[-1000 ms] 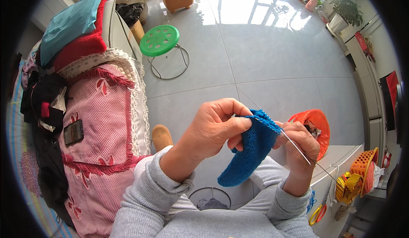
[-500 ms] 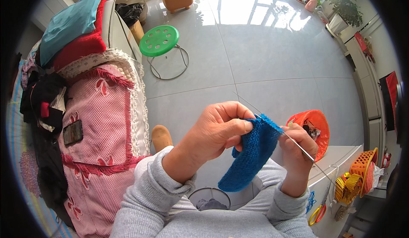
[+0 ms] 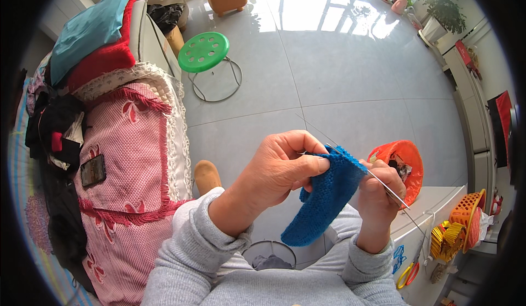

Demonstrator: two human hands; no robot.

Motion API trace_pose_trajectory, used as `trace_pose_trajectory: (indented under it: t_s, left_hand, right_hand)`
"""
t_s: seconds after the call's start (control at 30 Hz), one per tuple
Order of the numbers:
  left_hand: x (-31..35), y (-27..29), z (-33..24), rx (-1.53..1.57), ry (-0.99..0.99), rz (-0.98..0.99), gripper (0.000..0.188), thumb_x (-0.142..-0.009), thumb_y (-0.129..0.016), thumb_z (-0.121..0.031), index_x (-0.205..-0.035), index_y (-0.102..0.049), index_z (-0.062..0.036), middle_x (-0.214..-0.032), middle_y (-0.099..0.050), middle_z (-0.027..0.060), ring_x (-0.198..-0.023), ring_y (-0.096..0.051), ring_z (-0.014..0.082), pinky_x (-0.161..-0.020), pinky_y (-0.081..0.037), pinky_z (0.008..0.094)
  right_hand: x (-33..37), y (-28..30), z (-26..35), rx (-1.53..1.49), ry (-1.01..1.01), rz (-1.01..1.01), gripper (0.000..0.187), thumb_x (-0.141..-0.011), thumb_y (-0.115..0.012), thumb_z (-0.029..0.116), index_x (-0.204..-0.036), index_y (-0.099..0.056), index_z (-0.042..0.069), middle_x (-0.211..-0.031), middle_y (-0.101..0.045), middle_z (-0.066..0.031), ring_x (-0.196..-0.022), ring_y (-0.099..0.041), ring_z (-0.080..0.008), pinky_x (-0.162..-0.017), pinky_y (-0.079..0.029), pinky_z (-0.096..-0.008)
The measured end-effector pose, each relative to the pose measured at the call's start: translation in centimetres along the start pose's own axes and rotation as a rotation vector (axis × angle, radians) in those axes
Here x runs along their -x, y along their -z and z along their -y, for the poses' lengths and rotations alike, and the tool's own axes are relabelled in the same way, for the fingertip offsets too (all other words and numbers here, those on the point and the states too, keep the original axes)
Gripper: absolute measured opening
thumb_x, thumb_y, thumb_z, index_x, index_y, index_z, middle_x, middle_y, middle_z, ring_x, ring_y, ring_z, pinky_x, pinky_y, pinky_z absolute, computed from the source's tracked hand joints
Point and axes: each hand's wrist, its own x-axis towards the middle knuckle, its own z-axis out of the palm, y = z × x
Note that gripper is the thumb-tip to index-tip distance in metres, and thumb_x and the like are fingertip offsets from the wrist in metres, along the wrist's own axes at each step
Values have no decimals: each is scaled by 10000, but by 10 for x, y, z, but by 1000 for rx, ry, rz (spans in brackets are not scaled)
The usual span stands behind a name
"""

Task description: The person knits a blue fabric using two metal needles and blue yarn. They hold the needles and yarn, repeatedly forming stitches and pulling the yarn through loops to extend the knitted piece.

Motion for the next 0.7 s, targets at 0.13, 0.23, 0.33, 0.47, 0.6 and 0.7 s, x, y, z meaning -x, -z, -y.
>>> trace_pose_trajectory:
  t_s: [0.13,0.23,0.33,0.47,0.6,0.7]
  left_hand:
    - [1,0,0,-12,-13,-17,125,-849,-677,-38,-939,-619,26,-729,-615,31,-537,-538,36,-490,-493,180]
    - [1,0,-1,-46,-33,-36,127,-844,-679,-38,-935,-622,29,-727,-619,32,-535,-543,33,-477,-483,167]
    - [2,-1,-3,-77,-37,-56,139,-838,-686,-45,-936,-627,34,-729,-627,38,-539,-556,33,-470,-479,157]
    - [4,-2,-5,-138,-43,-79,98,-838,-672,-22,-912,-626,23,-732,-607,33,-508,-488,28,-469,-467,182]
    - [4,-4,-5,-139,-51,-94,75,-837,-662,-5,-899,-625,16,-748,-599,37,-493,-454,26,-470,-465,196]
    - [4,-3,-4,-126,-54,-103,73,-836,-659,1,-898,-625,19,-774,-600,43,-498,-459,29,-473,-470,196]
  right_hand:
    - [-3,3,1,-114,-29,64,158,-875,-685,94,-911,-620,-46,-707,-489,-41,-663,-478,-143,-620,-395,-301]
    - [-7,8,4,-196,-52,128,131,-889,-648,60,-920,-626,-65,-705,-491,-49,-636,-476,-143,-624,-398,-313]
    - [-9,11,7,-180,-69,189,136,-906,-612,61,-930,-632,-70,-706,-494,-50,-627,-470,-145,-639,-412,-322]
    - [-10,12,10,-86,-53,201,118,-880,-602,31,-915,-646,-72,-676,-531,-62,-614,-496,-146,-806,-449,-387]
    - [-10,12,12,-34,-54,177,98,-845,-613,-9,-895,-655,-82,-644,-571,-78,-601,-538,-150,-946,-468,-427]
    - [-10,11,14,-13,-81,154,99,-840,-610,-16,-894,-654,-86,-643,-578,-83,-595,-541,-154,-945,-469,-416]
